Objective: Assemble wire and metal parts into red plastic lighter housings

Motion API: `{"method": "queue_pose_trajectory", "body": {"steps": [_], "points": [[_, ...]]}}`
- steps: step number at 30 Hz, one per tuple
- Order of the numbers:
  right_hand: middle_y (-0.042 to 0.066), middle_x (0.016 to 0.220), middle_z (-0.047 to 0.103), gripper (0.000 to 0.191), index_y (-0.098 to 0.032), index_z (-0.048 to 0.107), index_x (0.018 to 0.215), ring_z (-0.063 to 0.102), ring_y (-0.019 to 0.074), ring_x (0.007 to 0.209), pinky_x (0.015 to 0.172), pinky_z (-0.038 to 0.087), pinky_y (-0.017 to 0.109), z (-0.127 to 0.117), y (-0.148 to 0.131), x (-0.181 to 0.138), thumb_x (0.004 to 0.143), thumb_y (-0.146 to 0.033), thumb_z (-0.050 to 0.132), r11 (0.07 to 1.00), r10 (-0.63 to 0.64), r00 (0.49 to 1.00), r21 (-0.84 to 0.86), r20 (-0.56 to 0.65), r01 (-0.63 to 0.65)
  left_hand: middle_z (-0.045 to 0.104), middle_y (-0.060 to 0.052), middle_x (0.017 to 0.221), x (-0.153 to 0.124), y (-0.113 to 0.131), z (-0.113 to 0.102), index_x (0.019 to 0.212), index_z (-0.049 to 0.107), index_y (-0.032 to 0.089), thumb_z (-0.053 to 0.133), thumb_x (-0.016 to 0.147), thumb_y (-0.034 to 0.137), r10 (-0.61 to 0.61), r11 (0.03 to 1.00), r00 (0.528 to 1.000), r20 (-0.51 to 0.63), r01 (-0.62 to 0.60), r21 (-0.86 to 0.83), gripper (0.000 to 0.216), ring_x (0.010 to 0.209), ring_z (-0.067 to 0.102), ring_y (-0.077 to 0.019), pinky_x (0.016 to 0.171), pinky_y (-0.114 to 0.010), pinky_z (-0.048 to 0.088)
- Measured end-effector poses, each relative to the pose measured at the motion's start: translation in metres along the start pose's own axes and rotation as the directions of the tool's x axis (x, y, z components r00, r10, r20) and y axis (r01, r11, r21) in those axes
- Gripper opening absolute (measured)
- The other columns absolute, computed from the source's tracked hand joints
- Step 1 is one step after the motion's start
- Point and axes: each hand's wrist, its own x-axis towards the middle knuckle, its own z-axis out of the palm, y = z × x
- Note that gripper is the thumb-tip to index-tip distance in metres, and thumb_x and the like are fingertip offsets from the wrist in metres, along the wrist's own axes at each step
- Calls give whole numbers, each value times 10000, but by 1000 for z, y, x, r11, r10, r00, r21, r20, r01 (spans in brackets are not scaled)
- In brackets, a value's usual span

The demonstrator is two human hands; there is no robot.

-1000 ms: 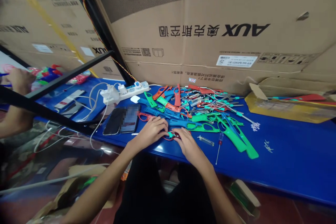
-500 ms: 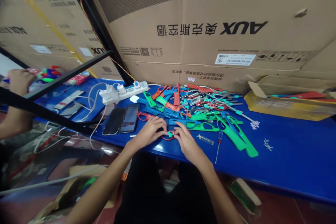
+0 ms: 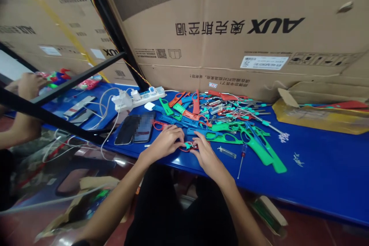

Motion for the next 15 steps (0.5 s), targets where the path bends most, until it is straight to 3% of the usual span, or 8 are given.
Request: {"method": "queue_pose_trajectory", "body": {"steps": [4,10,15], "points": [[172,1484,460,71,-233,505,1095,563,252,1323,1084,503,466,0,1,0,1035,-248,471,1000,-6,1000,-7,4,6,704,-18,900,3,-11,5,800,653,187,703,937,298,17,998,999,-31,-19,-61,183,879,595,-196,866,-342,417],[152,1514,440,208,-244,512,1243,470,256,1416,1144,445,486,-3,-2,-1,1037,-251,483,1000,3,1000,-13,18,-3,703,-36,978,-3,-17,19,835,665,190,679,954,306,17,991,992,-127,-34,-126,166,911,595,-209,859,-358,408],[132,1478,473,284,-261,565,1296,500,242,1391,1146,449,463,-5,-5,1,1049,-227,427,999,-25,999,-31,43,27,686,-47,963,-10,-17,30,881,655,187,620,990,320,7,974,971,-238,-61,-219,176,904,639,-188,840,-319,466]]}}
